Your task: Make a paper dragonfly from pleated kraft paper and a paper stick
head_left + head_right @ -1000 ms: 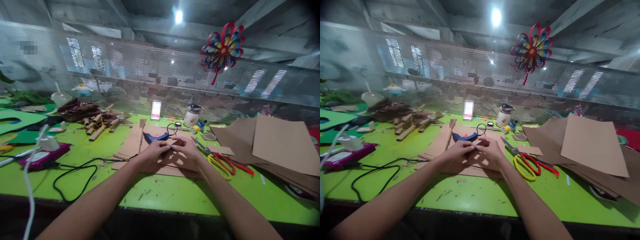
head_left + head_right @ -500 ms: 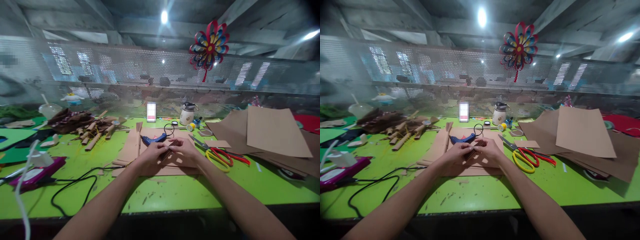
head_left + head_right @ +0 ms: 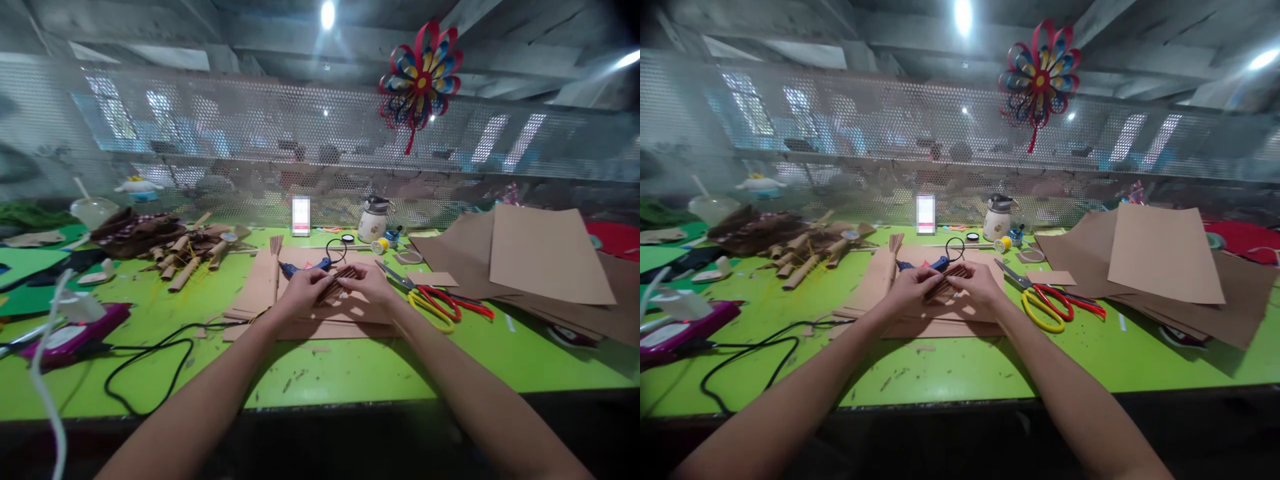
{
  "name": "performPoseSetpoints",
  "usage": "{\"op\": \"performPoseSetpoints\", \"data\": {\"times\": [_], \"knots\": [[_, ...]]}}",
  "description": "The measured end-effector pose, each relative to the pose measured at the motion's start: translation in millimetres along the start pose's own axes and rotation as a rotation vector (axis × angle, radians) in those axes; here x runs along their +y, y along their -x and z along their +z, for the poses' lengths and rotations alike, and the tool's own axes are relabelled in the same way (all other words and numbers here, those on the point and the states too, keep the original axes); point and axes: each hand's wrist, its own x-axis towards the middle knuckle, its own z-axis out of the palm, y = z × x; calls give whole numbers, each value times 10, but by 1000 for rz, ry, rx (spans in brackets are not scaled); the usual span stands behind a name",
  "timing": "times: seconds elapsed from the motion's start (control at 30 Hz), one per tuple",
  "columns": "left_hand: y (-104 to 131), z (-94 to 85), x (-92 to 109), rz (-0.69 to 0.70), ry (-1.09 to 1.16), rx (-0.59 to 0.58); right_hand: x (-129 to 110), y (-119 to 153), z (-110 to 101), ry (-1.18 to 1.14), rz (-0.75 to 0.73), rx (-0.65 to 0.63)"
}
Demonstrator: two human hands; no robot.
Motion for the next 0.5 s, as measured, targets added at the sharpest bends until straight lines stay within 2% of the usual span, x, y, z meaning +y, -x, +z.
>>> {"op": "performPoseSetpoints", "data": {"times": [0.2, 0.5], "knots": [[7, 5, 17, 132, -184, 112, -48, 6, 35, 22, -50, 35], [-19, -46, 16, 115, -141, 151, 89, -43, 0, 38, -42, -21]]}}
